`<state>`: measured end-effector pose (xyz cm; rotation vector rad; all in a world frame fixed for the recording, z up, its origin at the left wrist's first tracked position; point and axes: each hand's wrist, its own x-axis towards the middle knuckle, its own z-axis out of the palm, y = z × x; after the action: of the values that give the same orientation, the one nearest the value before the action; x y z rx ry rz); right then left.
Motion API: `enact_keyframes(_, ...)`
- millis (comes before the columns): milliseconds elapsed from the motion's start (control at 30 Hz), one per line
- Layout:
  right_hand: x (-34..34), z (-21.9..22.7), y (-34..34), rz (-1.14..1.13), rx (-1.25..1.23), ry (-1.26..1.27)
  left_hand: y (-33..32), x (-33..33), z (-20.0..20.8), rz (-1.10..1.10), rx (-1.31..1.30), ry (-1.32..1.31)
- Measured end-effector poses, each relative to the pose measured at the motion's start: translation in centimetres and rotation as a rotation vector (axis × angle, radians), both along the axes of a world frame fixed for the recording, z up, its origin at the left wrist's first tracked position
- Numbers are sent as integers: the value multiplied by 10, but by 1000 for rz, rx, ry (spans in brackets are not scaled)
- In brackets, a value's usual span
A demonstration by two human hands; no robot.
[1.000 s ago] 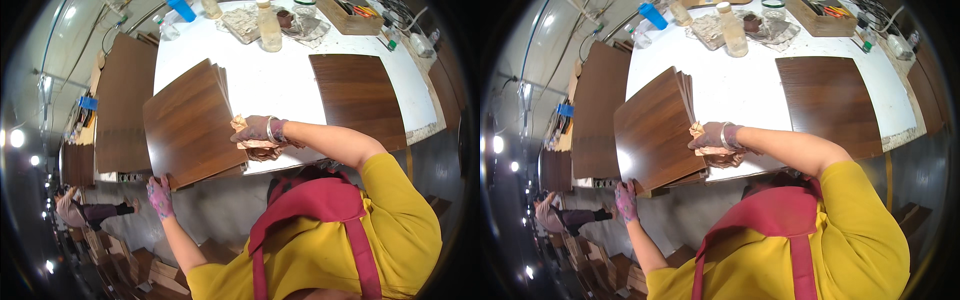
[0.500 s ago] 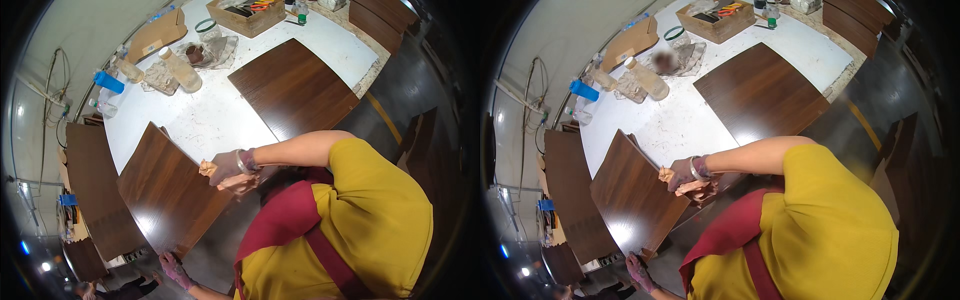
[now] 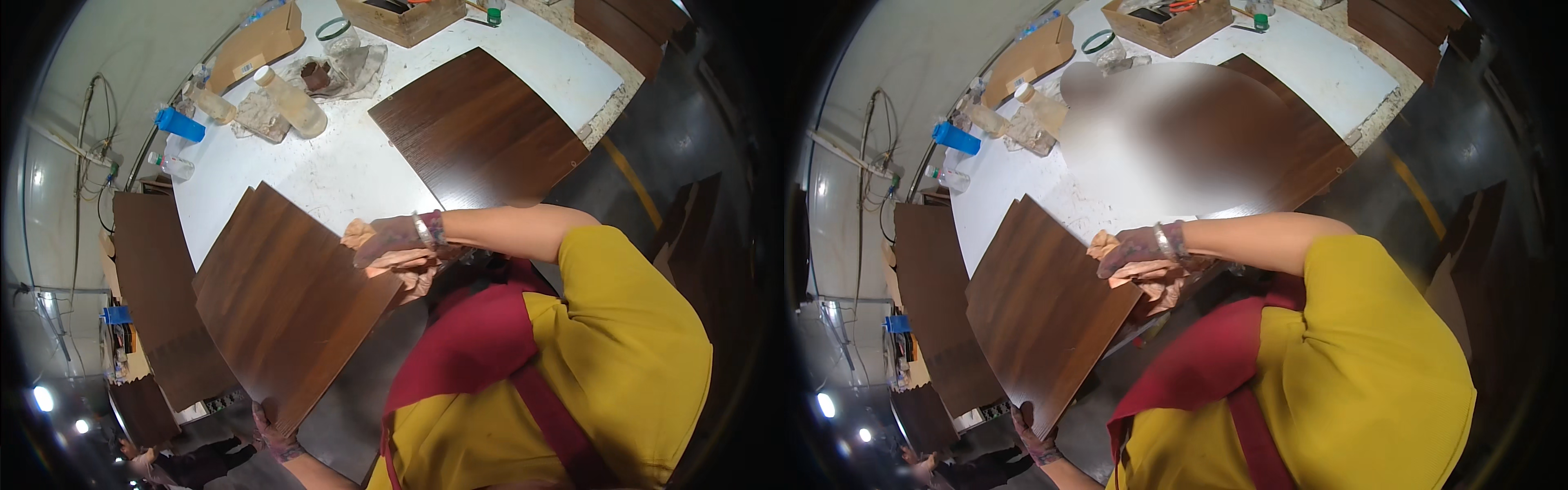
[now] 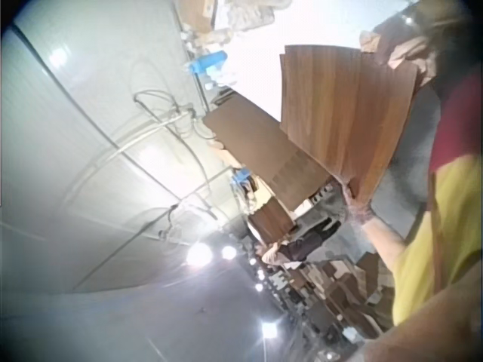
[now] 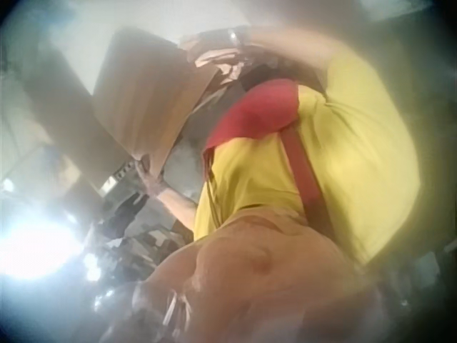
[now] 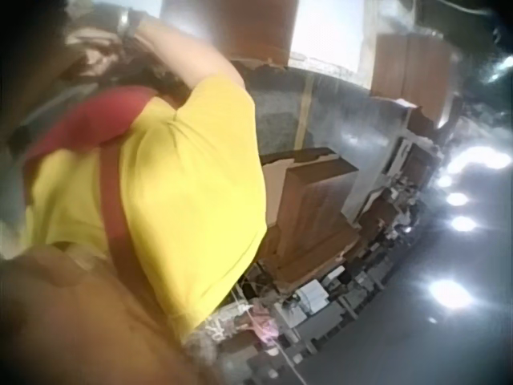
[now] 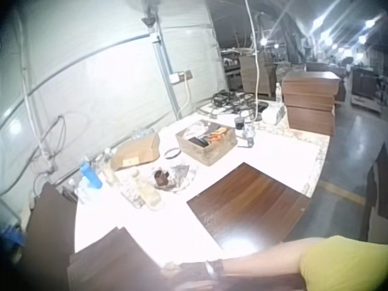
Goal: The person wipes the surface of multiple wooden panels with a cloth on a workbench. They handle each panel one at a time, turning them over to wipe both sides, then stack the finished pieces.
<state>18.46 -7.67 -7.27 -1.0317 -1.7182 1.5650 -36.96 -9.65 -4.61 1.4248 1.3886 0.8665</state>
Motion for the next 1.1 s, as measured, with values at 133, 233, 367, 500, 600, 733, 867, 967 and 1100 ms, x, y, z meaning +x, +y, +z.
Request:
enact_keyframes(133,39,-43,-37,-85,552,-34,-15,68,15,75,-184,-458)
enact_keyframes(233,86,-23,-77,-126,400,-214,-25,129,11,178,21,-232)
enact_keyframes(367,159,25,-147,-279,396,-103,-28,219,5,-10,-245,-859)
enact_keyframes(500,255,117,-185,-894,-155,126,-42,347,20,-94,-435,-773)
enact_keyframes(600,285,136,-182,-1038,157,137,-46,407,11,-212,-497,-734)
enact_keyframes(733,195,87,-127,-881,495,-371,-51,435,-19,-390,-565,-741)
enact_keyframes(867,106,31,-84,-441,939,-550,-65,457,-10,-228,-739,-467)
enact_keyframes(967,190,-14,-32,-554,704,-627,-68,454,-28,-328,-649,-633)
enact_keyframes(1100,336,54,-54,-1281,-77,-643,-58,452,-37,-405,-572,-528)
